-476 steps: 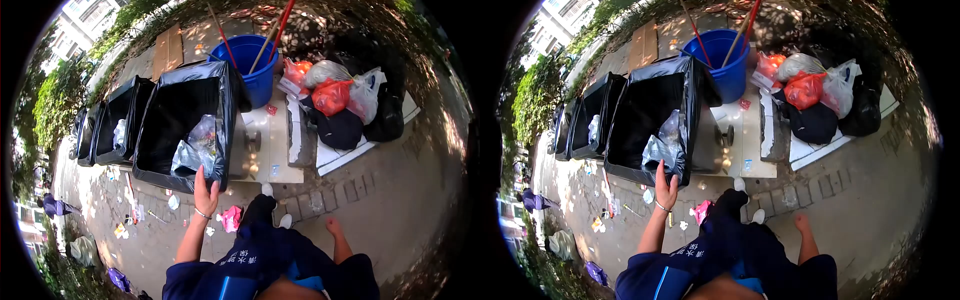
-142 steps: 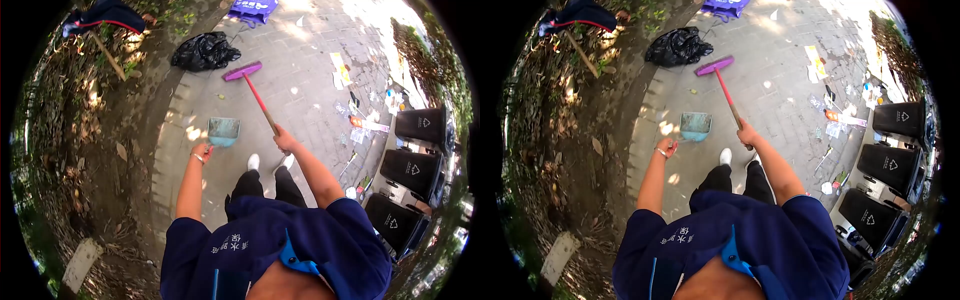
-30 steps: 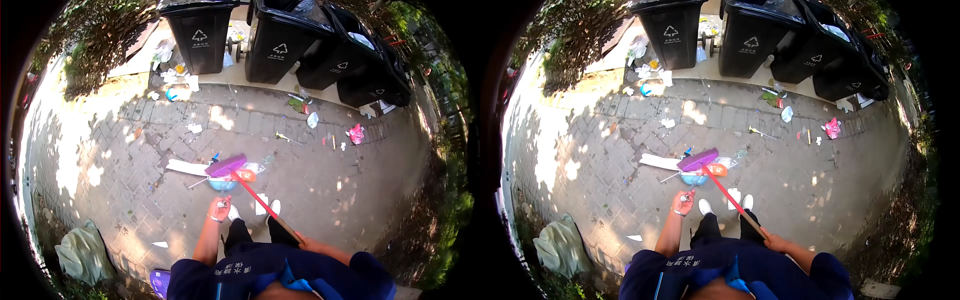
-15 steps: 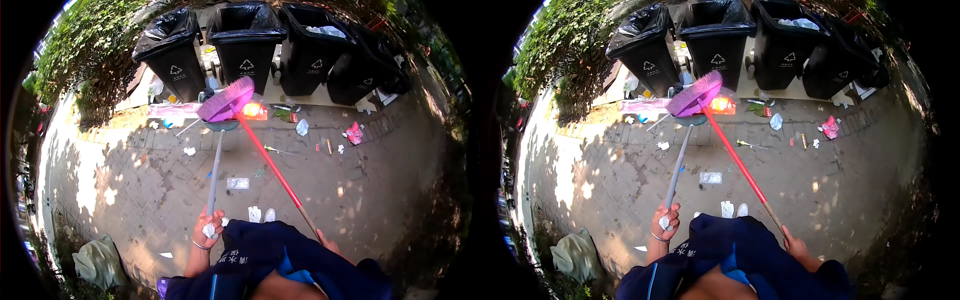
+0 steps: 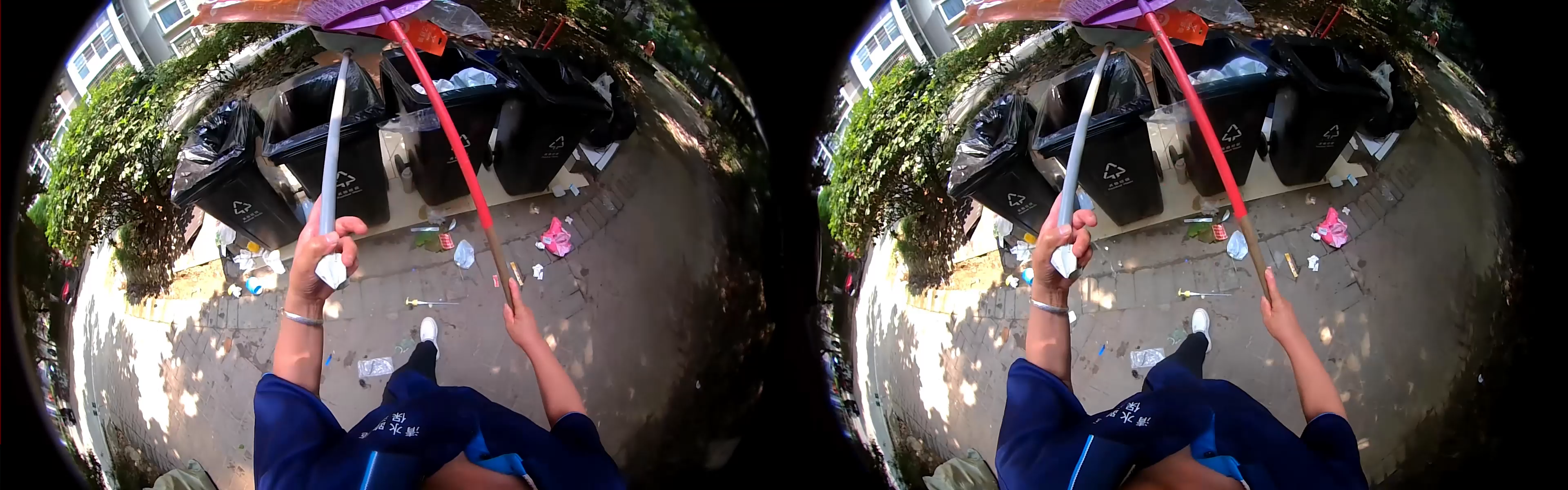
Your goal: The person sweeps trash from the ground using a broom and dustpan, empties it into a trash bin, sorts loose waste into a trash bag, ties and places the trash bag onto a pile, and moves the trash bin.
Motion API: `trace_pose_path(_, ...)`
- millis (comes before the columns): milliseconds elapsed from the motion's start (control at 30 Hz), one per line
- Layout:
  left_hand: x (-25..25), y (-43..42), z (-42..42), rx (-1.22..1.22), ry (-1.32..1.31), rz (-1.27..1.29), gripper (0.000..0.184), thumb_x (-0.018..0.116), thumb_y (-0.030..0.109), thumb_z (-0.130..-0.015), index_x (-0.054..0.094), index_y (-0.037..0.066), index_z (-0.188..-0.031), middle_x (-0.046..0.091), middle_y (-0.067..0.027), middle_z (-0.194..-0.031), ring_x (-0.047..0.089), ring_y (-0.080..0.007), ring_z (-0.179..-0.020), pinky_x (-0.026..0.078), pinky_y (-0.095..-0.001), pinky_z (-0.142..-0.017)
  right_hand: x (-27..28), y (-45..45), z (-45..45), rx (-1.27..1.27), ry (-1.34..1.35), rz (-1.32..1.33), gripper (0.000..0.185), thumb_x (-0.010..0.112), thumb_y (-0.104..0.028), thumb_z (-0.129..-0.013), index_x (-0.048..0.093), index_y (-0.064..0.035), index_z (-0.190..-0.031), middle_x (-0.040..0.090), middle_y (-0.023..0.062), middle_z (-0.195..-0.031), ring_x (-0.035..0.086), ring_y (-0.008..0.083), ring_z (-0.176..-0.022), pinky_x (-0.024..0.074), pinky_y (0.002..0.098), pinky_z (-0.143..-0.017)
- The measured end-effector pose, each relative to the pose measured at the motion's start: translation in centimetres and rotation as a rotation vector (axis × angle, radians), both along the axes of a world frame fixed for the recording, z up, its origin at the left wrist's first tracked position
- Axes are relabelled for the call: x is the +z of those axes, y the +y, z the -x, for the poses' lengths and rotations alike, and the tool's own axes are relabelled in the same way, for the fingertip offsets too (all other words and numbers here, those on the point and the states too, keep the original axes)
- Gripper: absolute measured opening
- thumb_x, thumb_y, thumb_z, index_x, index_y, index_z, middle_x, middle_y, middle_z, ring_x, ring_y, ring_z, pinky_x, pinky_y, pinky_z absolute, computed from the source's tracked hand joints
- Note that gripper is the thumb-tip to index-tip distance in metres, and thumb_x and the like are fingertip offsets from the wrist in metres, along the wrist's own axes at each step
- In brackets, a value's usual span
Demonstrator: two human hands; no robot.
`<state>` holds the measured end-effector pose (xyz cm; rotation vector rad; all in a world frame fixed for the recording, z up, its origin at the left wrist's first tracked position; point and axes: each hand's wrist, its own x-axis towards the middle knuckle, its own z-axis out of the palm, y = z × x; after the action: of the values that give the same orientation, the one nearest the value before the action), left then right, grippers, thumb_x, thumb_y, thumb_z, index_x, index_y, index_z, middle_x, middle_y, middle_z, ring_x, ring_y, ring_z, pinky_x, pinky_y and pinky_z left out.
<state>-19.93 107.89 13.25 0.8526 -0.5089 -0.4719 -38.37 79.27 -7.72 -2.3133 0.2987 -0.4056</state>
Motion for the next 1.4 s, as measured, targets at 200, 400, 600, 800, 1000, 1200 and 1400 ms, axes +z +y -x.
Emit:
trace_pose_path(200, -3.1, -10.6, -12.2, -0.013, -0.133, -0.207, 0.073, 0.046, 0.007, -0.068, 0.004, 0.006, -0.128, 0.053, -0.0169, -0.082, 0.052, -0.0133, -0.051, 0.043, -0.0217, -0.044, 1.4, -4.6, -7.6, -0.090, -0.077, -0.286, 0.057, 0.048, -0.008, -0.077, 0.022, -0.0132, -0.127, 0.041, 0.0143, -0.119, 0.046, 0.0210, -0.102, 0.0376, 0.0287, -0.081)
trace_pose_path(400, -13.8, -17.4, -20.3, 0.073, -0.134, -0.517, 0.078, 0.038, -0.005, -0.067, -0.003, 0.017, -0.129, 0.050, -0.0151, -0.086, 0.056, -0.0174, -0.059, 0.046, -0.0260, -0.054, -2.7, -7.8, -5.9, -0.232, 0.097, -0.701, 0.061, 0.049, -0.003, -0.072, 0.023, -0.0074, -0.127, 0.036, 0.0105, -0.122, 0.035, 0.0135, -0.109, 0.0316, 0.0223, -0.085)
trace_pose_path(600, -16.8, -21.6, -21.6, 0.169, -0.154, -0.699, 0.081, 0.037, -0.008, -0.065, -0.002, 0.019, -0.130, 0.048, -0.0116, -0.087, 0.056, -0.0161, -0.059, 0.045, -0.0233, -0.049, -3.3, -13.3, -6.3, -0.254, 0.120, -0.625, 0.064, 0.047, -0.001, -0.072, 0.019, -0.0123, -0.129, 0.044, 0.0031, -0.086, 0.038, 0.0068, -0.062, 0.0328, 0.0194, -0.052)
trace_pose_path(800, -15.9, -23.9, -20.4, 0.485, -0.417, -0.834, 0.077, 0.038, -0.009, -0.065, 0.002, 0.013, -0.130, 0.049, -0.0105, -0.088, 0.052, -0.0124, -0.056, 0.045, -0.0233, -0.051, -1.2, -20.7, -9.3, -0.260, 0.067, -0.625, 0.062, 0.046, 0.000, -0.072, 0.020, -0.0037, -0.127, 0.036, 0.0121, -0.122, 0.037, 0.0163, -0.109, 0.0302, 0.0245, -0.087)
trace_pose_path(1000, -12.1, -24.6, -15.3, 0.667, -0.347, -0.782, 0.071, 0.038, -0.009, -0.067, 0.007, 0.007, -0.129, 0.049, -0.0117, -0.092, 0.052, -0.0105, -0.060, 0.044, -0.0215, -0.054, -0.3, -25.7, -11.0, -0.168, 0.133, -0.746, 0.066, 0.045, 0.002, -0.070, 0.018, -0.0122, -0.128, 0.047, 0.0059, -0.084, 0.044, 0.0107, -0.064, 0.0365, 0.0218, -0.054)
trace_pose_path(1200, -11.4, -22.5, -10.4, 0.919, -0.281, -0.778, 0.059, 0.040, -0.006, -0.069, 0.018, 0.001, -0.124, 0.051, -0.0130, -0.090, 0.054, -0.0125, -0.059, 0.045, -0.0223, -0.054, -0.4, -25.8, -12.2, -0.044, 0.212, -0.928, 0.069, 0.043, 0.003, -0.069, 0.017, -0.0179, -0.129, 0.040, -0.0004, -0.056, 0.035, 0.0068, -0.036, 0.0302, 0.0213, -0.032)
trace_pose_path(1400, -12.6, -18.5, -6.9, 1.061, -0.266, -0.779, 0.062, 0.039, -0.007, -0.069, 0.015, 0.001, -0.125, 0.049, -0.0123, -0.092, 0.051, -0.0115, -0.060, 0.043, -0.0206, -0.052, -1.9, -26.5, -12.3, -0.143, 0.139, -0.674, 0.068, 0.042, 0.003, -0.069, 0.019, -0.0158, -0.129, 0.044, 0.0035, -0.080, 0.040, 0.0075, -0.052, 0.0349, 0.0205, -0.045)
